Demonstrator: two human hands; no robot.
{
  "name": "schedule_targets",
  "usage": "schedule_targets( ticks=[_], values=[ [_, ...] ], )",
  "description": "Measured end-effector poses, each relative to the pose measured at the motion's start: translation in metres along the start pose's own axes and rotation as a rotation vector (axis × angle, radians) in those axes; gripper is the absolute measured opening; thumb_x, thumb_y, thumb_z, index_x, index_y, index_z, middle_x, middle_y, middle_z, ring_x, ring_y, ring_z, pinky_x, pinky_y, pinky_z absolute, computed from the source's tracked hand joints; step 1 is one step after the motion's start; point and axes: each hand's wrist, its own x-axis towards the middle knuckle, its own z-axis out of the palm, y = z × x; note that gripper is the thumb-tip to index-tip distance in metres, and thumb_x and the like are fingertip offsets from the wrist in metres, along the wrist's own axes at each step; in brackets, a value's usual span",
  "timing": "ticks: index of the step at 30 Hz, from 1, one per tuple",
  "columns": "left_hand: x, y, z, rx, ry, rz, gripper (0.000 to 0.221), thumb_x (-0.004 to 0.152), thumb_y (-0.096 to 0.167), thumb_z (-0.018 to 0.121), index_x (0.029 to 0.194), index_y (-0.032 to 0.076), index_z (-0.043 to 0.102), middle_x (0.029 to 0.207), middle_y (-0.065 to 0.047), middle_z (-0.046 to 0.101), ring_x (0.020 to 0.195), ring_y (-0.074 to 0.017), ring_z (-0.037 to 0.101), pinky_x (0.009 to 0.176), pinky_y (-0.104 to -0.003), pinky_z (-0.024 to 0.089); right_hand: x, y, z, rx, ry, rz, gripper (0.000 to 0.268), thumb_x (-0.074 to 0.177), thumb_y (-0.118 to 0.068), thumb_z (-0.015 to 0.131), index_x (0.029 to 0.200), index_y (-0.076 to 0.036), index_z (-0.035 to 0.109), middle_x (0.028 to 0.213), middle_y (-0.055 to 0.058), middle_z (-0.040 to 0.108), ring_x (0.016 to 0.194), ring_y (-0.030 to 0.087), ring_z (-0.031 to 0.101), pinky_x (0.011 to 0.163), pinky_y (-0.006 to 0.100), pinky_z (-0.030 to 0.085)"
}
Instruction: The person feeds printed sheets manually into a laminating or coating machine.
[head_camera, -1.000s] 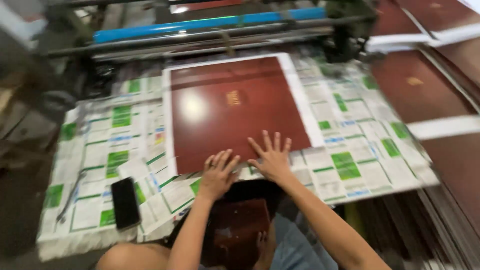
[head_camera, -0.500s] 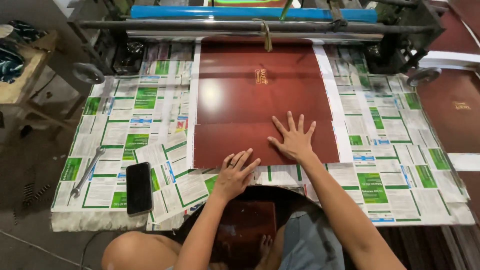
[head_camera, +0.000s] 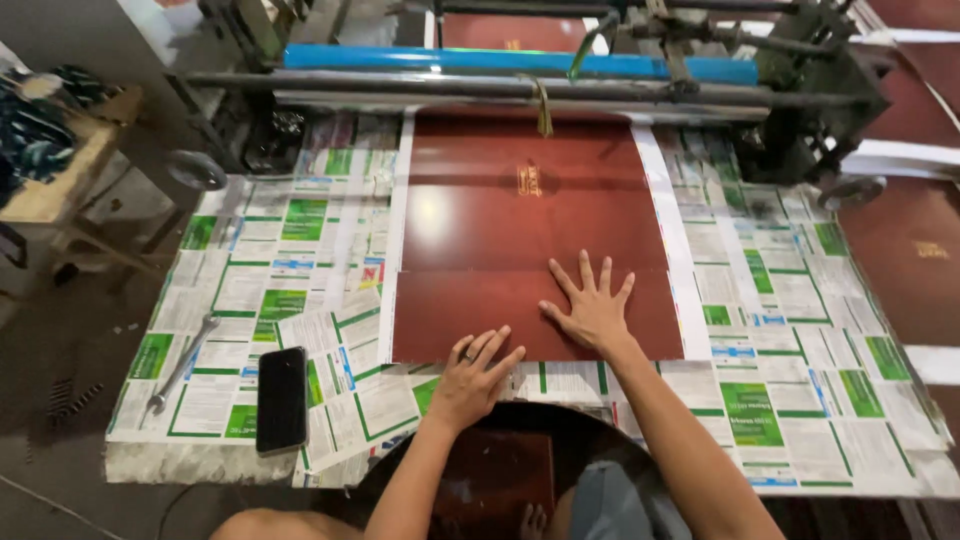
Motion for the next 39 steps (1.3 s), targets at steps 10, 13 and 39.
schedule_targets(
  ticks=[10, 13, 39],
  values=[
    [-0.001, 0.002, 0.0, -0.012, -0.025, -0.009, 0.059, 0.089, 0.018, 0.063, 0.147, 0.023, 0.056, 0.16, -0.009, 0.045, 0.145, -0.0261, 0.042, 0.118, -0.048, 0.029, 0.02, 0.002, -0.007, 0.004, -0.071, 0.017, 0.087, 0.087, -0.084, 0.036, 0.161, -0.048, 0.01, 0.172, 0.012, 0.002, 0.153, 0.052, 0.0, 0.109, 0.081, -0.005],
    [-0.007, 0.004, 0.004, 0.006, 0.005, -0.053, 0.059, 0.093, 0.022, 0.063, 0.151, 0.016, 0.054, 0.16, -0.006, 0.046, 0.146, -0.0283, 0.04, 0.12, -0.054, 0.025, 0.032, 0.005, 0.001, 0.016, -0.083, 0.007, 0.087, 0.087, -0.084, 0.036, 0.161, -0.048, 0.01, 0.172, 0.011, 0.001, 0.154, 0.051, -0.001, 0.109, 0.081, -0.004],
    [0.019, -0.034, 0.015, 0.049, -0.12, -0.014, 0.043, 0.089, 0.023, 0.066, 0.133, 0.023, 0.066, 0.144, -0.006, 0.062, 0.132, -0.0222, 0.057, 0.104, -0.047, 0.042, -0.095, -0.018, -0.023, -0.021, 0.11, -0.152, 0.079, 0.087, -0.042, 0.067, 0.156, -0.042, 0.028, 0.164, 0.014, 0.028, 0.149, 0.042, 0.027, 0.109, 0.078, 0.021]
  ],
)
